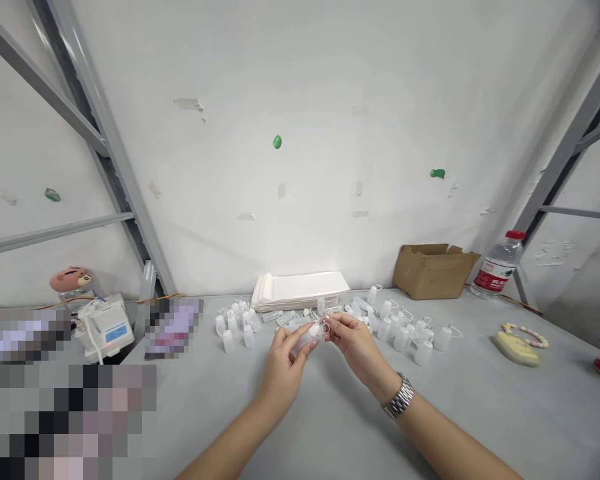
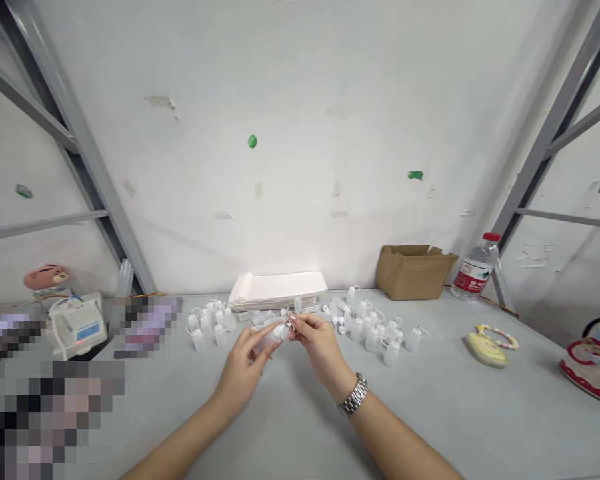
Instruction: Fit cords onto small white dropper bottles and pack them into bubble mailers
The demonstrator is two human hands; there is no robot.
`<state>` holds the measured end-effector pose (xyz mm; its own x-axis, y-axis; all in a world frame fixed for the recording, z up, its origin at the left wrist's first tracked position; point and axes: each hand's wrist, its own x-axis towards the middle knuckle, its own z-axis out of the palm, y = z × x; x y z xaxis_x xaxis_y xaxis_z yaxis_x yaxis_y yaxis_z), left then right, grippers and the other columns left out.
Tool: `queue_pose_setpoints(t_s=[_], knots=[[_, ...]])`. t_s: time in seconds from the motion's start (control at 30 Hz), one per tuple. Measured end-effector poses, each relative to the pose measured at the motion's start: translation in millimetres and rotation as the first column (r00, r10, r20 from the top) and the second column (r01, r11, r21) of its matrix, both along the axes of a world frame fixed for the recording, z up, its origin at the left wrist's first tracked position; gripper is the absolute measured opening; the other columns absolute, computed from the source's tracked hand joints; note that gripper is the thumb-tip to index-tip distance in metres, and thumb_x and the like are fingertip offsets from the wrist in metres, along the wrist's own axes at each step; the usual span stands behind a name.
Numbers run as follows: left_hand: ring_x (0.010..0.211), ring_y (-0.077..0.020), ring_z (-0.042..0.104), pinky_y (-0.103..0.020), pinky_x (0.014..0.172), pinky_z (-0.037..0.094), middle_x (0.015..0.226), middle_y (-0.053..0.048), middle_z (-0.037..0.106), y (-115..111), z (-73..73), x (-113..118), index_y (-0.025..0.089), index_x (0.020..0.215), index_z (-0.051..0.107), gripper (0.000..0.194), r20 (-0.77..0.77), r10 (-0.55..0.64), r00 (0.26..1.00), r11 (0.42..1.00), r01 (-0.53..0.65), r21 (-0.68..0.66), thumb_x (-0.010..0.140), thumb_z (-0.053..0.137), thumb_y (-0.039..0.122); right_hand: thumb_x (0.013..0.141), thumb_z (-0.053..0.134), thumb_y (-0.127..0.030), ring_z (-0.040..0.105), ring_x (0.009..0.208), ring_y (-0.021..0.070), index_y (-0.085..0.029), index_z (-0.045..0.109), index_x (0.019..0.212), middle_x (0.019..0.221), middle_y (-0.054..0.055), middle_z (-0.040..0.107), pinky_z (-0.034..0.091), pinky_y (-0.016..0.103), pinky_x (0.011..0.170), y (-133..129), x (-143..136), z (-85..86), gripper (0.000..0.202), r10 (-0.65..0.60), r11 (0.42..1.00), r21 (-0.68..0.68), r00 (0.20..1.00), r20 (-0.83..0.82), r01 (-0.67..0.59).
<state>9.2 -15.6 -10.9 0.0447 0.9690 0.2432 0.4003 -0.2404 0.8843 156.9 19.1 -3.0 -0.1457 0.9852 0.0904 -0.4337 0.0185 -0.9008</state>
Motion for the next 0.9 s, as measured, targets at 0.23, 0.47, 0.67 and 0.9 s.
queue_pose_setpoints(t_s=[0.23, 0.47, 0.67, 0.9], knots=[[0.055, -0.0098, 0.042, -0.026, 0.058, 0.042, 0.076, 0.002, 0.039, 0.7, 0.8, 0.3, 0.030, 0.111, 0.057, 0.033, -0.005, 0.007, 1.000, 1.000, -0.007, 0.008, 0.081, 0.047, 0.039, 0.069, 0.066, -0.038, 0.054, 0.060, 0.0136, -0.016, 0.065, 0.071, 0.059, 0.001, 0.059, 0.043, 0.029, 0.065, -1.2, 0.8, 1.7, 0.023, -0.201, 0.971, 0.185, 0.938, 0.281, 0.152], [0.057, -0.0107, 0.044, -0.028, 0.062, 0.043, 0.078, 0.001, 0.040, 2.2, -4.0, -1.7, 0.031, 0.113, 0.055, 0.034, -0.066, 0.014, 0.998, 1.000, -0.014, 0.012, 0.082, 0.044, 0.041, 0.086, 0.045, -0.028, 0.054, 0.067, 0.0165, -0.017, 0.059, 0.077, 0.070, 0.005, 0.058, 0.042, 0.030, 0.063, -4.7, 2.4, -5.6, 0.020, -0.584, 0.729, 0.677, 0.608, 0.539, 0.100], [0.066, -0.0141, 0.048, -0.032, 0.068, 0.043, 0.079, 0.000, 0.042, 6.2, -11.4, -2.7, 0.030, 0.111, 0.057, 0.033, -0.126, 0.039, 0.991, 0.999, -0.036, 0.024, 0.082, 0.045, 0.040, 0.086, 0.039, -0.009, 0.047, 0.066, 0.0169, -0.016, 0.057, 0.080, 0.069, 0.005, 0.056, 0.034, 0.030, 0.063, -0.4, 8.8, -9.4, 0.020, -0.913, 0.326, 0.868, 0.116, 0.392, -0.374], [0.068, -0.0146, 0.050, -0.032, 0.069, 0.044, 0.079, 0.000, 0.042, 6.4, -13.7, -2.4, 0.029, 0.109, 0.058, 0.032, -0.130, 0.032, 0.991, 0.999, -0.027, 0.036, 0.081, 0.046, 0.038, 0.086, 0.038, -0.007, 0.045, 0.066, 0.0165, -0.016, 0.055, 0.078, 0.068, 0.005, 0.053, 0.032, 0.029, 0.062, -1.7, 6.7, -10.0, 0.021, -0.932, 0.305, 0.854, 0.051, 0.358, -0.421]])
